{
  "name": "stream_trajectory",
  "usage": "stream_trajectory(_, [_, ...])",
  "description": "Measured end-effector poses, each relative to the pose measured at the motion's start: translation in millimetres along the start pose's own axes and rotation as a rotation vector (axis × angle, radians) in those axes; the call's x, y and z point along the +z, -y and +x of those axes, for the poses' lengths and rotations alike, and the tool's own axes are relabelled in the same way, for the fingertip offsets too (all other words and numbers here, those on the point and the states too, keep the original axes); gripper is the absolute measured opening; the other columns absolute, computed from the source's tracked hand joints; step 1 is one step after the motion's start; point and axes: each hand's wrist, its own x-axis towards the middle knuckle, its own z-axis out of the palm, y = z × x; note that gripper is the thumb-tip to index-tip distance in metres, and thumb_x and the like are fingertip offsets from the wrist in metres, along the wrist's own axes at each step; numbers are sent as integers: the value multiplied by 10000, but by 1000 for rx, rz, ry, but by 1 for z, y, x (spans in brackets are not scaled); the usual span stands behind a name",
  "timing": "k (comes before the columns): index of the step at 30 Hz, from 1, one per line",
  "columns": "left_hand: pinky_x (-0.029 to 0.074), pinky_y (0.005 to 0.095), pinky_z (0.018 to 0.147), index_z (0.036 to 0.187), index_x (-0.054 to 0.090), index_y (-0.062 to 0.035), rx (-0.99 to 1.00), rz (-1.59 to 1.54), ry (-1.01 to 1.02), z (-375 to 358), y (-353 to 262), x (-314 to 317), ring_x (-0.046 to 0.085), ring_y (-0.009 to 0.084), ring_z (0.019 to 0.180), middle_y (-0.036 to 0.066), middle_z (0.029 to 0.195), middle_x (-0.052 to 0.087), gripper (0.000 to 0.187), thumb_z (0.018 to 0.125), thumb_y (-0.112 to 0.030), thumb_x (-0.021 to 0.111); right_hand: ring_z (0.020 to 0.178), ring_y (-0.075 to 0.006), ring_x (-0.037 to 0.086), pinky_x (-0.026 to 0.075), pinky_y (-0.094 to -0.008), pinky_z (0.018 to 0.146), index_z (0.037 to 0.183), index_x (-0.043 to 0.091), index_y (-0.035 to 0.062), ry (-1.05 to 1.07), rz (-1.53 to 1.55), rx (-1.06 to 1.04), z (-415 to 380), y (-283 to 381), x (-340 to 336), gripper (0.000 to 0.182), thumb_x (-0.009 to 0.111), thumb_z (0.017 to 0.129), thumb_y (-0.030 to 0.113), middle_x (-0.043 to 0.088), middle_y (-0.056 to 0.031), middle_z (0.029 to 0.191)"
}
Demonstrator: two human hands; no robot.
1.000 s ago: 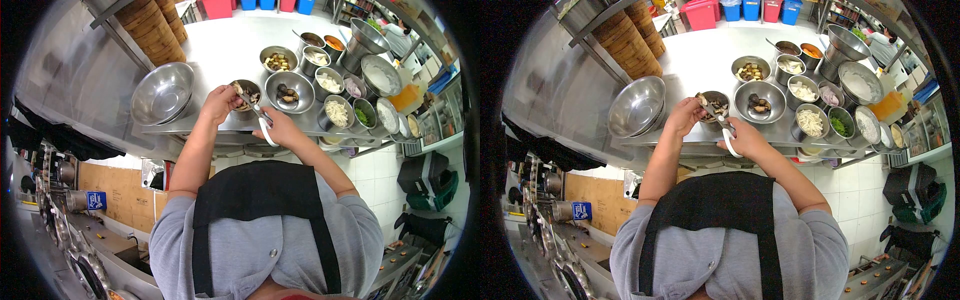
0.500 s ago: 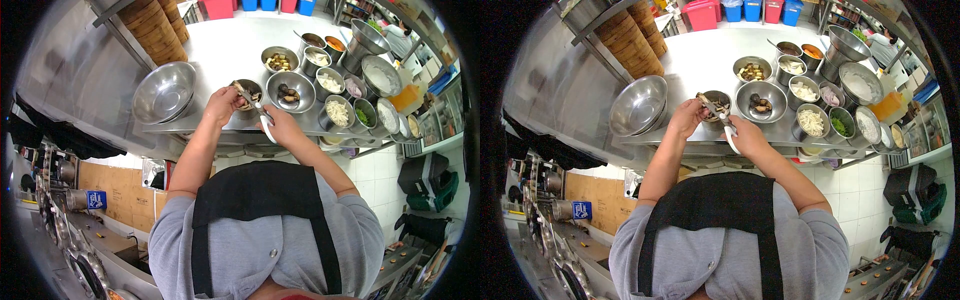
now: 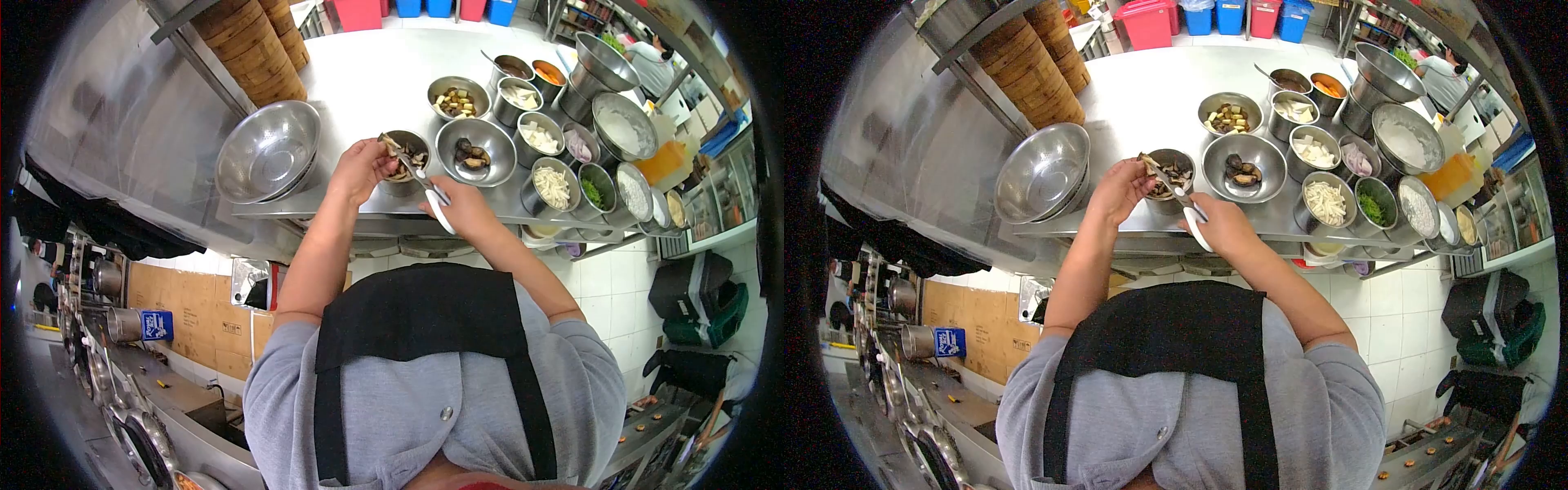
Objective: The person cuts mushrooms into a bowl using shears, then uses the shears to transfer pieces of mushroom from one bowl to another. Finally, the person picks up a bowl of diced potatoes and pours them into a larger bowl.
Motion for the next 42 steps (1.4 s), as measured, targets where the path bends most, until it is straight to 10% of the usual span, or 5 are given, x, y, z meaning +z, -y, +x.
stream_trajectory(42, [523, 268, 753, 975, 513, 14, -3, -158, 64, 10, 1, -13, 562, 171, 846, 95, 930, 559, 141, 930, -110, 463, 941, -224, 583, 462, -308, 812, 1300, 420, 18, 180, 68, 48, 14, -5, -10, 755, 777, 693, 289, 594, -169, 1067])
